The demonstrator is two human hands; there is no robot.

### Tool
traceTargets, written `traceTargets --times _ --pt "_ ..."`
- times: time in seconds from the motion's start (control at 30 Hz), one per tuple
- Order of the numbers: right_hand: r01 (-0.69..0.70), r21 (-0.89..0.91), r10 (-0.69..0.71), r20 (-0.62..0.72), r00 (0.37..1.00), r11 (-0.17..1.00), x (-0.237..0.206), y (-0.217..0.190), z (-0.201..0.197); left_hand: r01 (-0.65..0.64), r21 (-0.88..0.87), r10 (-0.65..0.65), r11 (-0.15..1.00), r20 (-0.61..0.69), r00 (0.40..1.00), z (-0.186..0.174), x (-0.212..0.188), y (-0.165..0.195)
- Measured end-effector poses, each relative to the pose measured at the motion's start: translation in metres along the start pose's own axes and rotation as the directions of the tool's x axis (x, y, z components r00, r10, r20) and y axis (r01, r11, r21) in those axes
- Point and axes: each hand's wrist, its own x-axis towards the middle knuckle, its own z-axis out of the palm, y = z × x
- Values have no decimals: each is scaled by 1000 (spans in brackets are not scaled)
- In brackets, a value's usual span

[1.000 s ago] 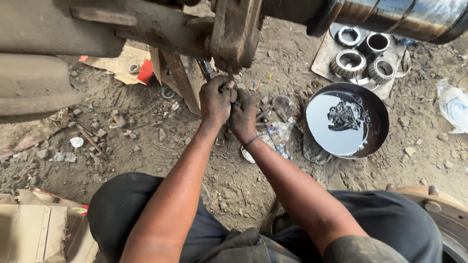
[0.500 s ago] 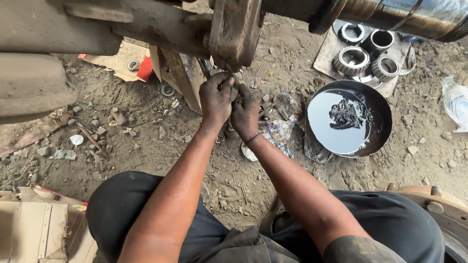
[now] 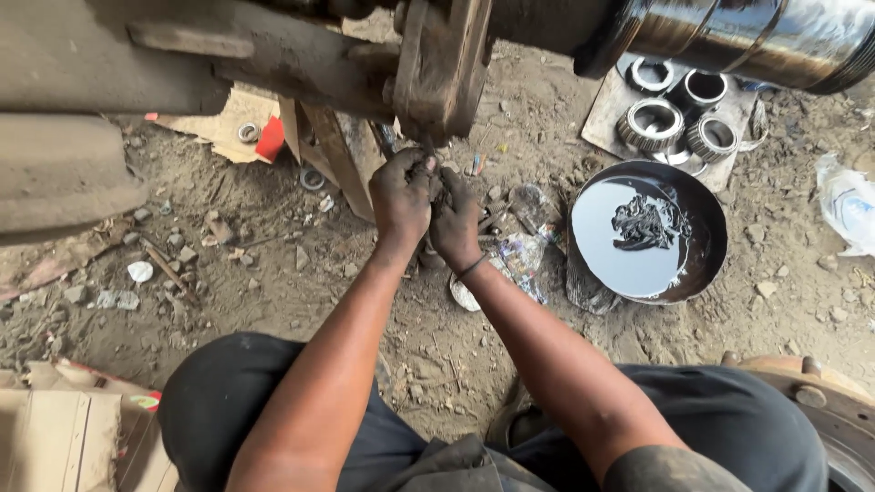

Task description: The person scrapes grease and debris from a vehicle axle assembly using a metal scraper. They repeatedly wipe the axle surface and surrounding components, occasionally dipping the scraper into a pan of dark fluid. The person remains seated on the ground throughout the task.

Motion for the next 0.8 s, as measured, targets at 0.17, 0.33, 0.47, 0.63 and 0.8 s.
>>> traceTargets --times 0.17,0.33,0.47,0.63,0.8 --pt "-73 20 73 -1 997 997 -2 -13 0 -64 170 63 983 8 998 -1 -7 2" --pt "-132 -135 138 36 990 982 -4 -18 -3 -23 110 24 994 -14 1000 -3 -6 8" --pt "-103 -87 106 33 994 991 -7 -9 -5 153 207 -174 966 90 981 0 -4 3" --pt "-32 -34 31 -41 999 999 -24 4 8 -23 169 6 985 99 995 0 -17 -8" --pt "-23 -77 20 -40 999 997 -28 9 9 141 241 -185 960 171 968 1 -24 -3"
